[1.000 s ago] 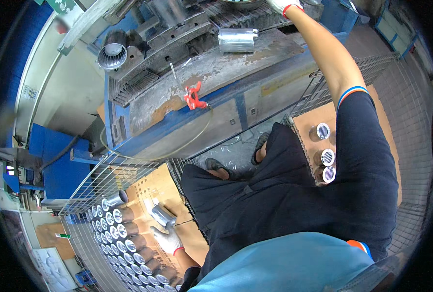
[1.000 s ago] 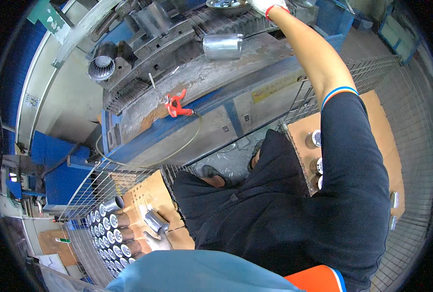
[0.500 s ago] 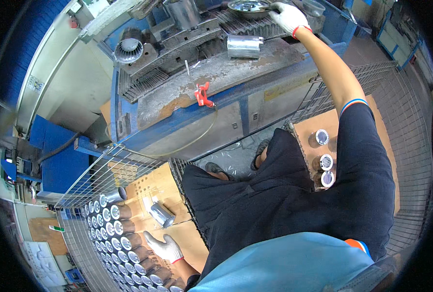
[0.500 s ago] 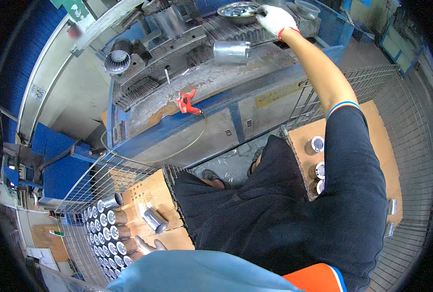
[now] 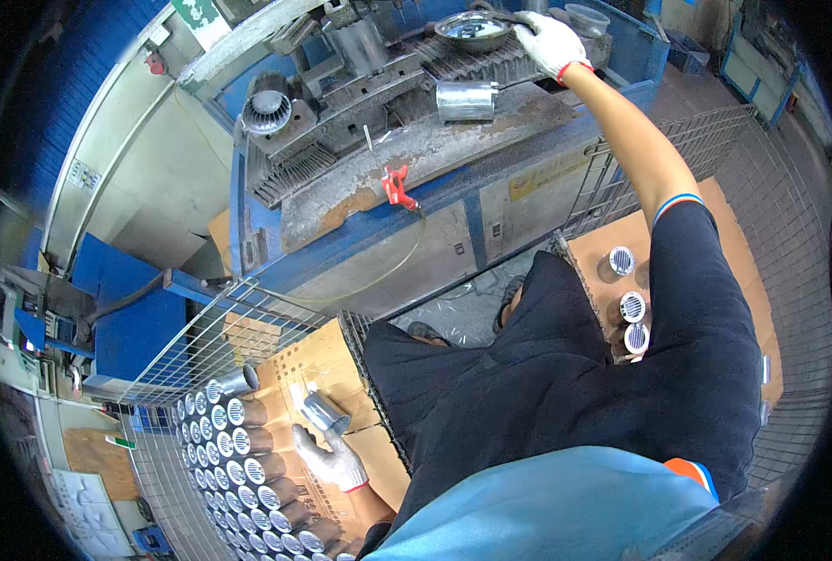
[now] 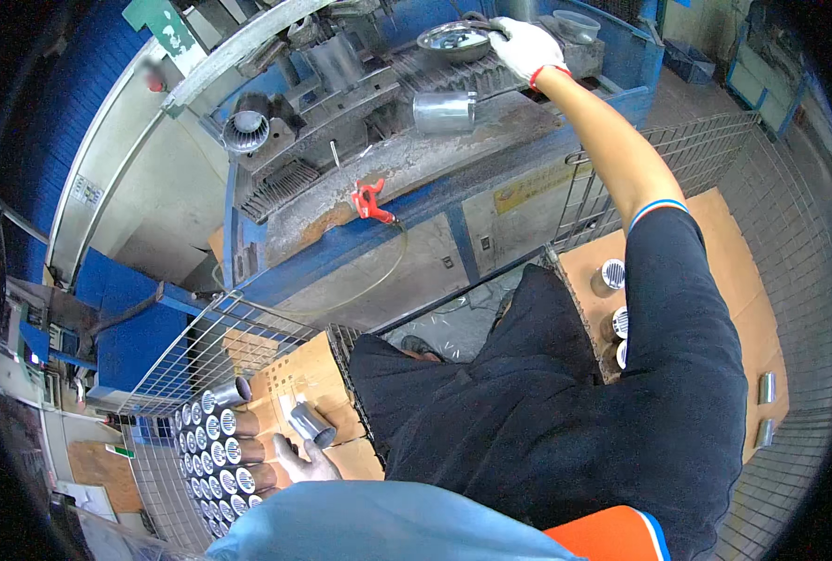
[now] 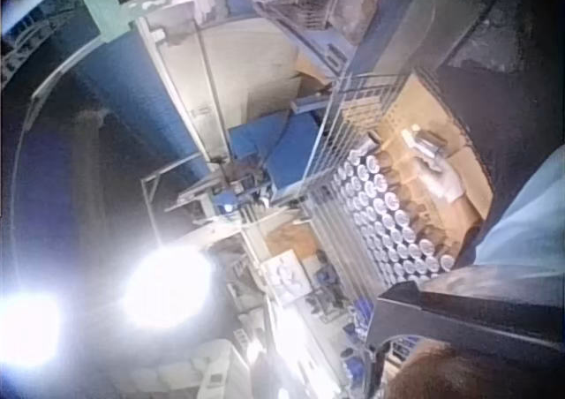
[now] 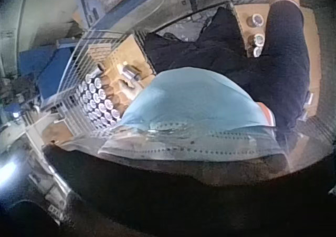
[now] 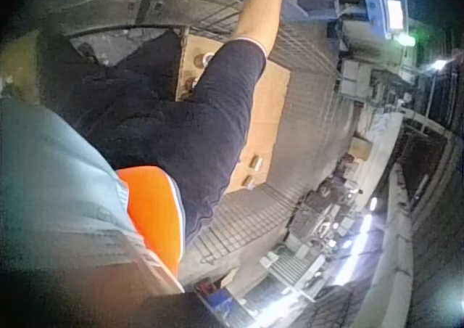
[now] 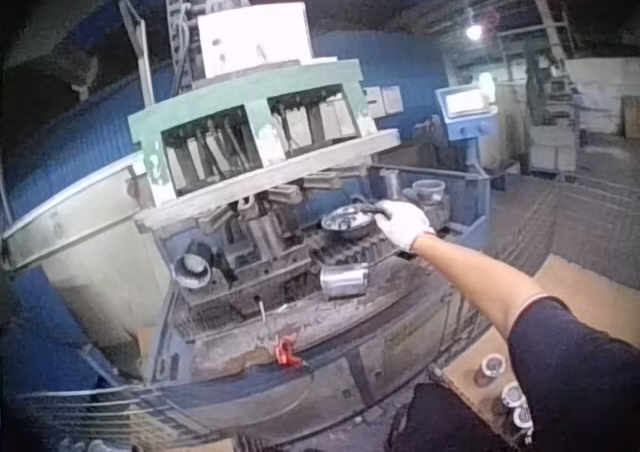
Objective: Cleaning metal fan rotors with compressed air and placing them into an industrial processing machine and storage cage.
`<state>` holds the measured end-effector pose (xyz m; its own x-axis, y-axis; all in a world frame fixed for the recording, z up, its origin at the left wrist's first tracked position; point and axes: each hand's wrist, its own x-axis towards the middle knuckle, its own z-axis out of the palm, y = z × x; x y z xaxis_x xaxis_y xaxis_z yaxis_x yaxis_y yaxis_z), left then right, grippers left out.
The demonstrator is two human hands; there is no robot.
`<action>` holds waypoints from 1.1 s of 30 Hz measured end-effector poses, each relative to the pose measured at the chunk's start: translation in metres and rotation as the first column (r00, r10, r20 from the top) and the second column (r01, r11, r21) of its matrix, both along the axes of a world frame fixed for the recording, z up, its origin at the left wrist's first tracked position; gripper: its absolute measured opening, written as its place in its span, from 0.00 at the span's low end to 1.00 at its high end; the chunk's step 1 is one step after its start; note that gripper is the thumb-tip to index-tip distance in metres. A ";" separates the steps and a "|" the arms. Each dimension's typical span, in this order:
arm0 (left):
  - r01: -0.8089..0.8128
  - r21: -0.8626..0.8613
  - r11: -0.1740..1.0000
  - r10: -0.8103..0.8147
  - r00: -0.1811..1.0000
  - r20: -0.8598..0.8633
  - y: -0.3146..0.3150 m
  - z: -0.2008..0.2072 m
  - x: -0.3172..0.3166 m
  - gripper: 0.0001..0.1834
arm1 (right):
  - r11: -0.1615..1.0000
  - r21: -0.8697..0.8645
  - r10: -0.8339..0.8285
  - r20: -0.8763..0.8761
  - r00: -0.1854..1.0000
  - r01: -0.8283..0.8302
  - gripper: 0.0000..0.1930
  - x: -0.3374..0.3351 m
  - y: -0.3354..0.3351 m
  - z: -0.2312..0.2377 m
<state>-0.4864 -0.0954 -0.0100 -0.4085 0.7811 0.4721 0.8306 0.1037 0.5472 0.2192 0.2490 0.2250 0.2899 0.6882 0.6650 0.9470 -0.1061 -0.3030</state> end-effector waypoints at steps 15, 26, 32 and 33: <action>0.161 0.049 0.986 -0.162 0.987 0.019 0.003 -0.032 0.006 0.32 | 0.995 0.061 0.079 -0.039 0.996 -0.076 0.19 -0.010 -0.034 -0.028; 0.144 -0.049 0.988 -0.115 0.916 0.383 0.007 -0.069 -0.007 0.27 | 0.787 0.521 0.479 -0.182 0.859 -0.329 0.17 -0.106 -0.043 0.031; 0.201 -0.040 0.979 -0.165 0.888 0.429 0.001 -0.059 0.001 0.24 | 0.755 0.488 0.613 -0.289 0.735 -0.438 0.17 -0.173 -0.014 0.062; 0.173 -0.061 0.983 -0.126 0.878 0.461 -0.001 -0.056 0.003 0.24 | 0.741 0.480 0.627 -0.243 0.740 -0.470 0.17 -0.181 -0.004 0.066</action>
<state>-0.4835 -0.0961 -0.0659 -0.4345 0.8821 0.1821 0.5032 0.0701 0.8613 0.0379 0.2445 0.2907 0.2112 0.5312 0.8205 0.6048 0.5884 -0.5366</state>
